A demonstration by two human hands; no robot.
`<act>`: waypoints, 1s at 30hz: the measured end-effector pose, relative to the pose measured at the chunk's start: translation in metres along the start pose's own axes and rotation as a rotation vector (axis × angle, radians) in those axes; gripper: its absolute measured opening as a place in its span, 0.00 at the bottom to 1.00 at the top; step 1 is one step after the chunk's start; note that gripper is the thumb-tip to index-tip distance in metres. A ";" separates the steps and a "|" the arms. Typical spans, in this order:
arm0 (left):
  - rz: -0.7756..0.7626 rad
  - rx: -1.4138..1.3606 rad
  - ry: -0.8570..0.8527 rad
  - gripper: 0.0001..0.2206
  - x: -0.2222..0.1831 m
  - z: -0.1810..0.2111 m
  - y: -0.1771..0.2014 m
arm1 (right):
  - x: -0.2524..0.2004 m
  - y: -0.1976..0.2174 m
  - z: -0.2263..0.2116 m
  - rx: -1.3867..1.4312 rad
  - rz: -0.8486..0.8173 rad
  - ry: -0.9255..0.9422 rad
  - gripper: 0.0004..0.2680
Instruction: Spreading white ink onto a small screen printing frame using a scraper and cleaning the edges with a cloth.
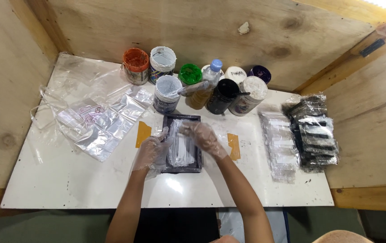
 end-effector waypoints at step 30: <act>-0.034 -0.001 0.157 0.20 0.018 -0.163 -0.122 | -0.026 0.102 0.017 0.094 0.492 -0.096 0.05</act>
Point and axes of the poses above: each hand's wrist, its own x-axis towards the middle knuckle, its own y-axis out of the back of the hand, z = x × y, the point moved 8 cm from there along x, towards the middle knuckle, and after that the axes turned 8 degrees about z, right-handed, at the moved point
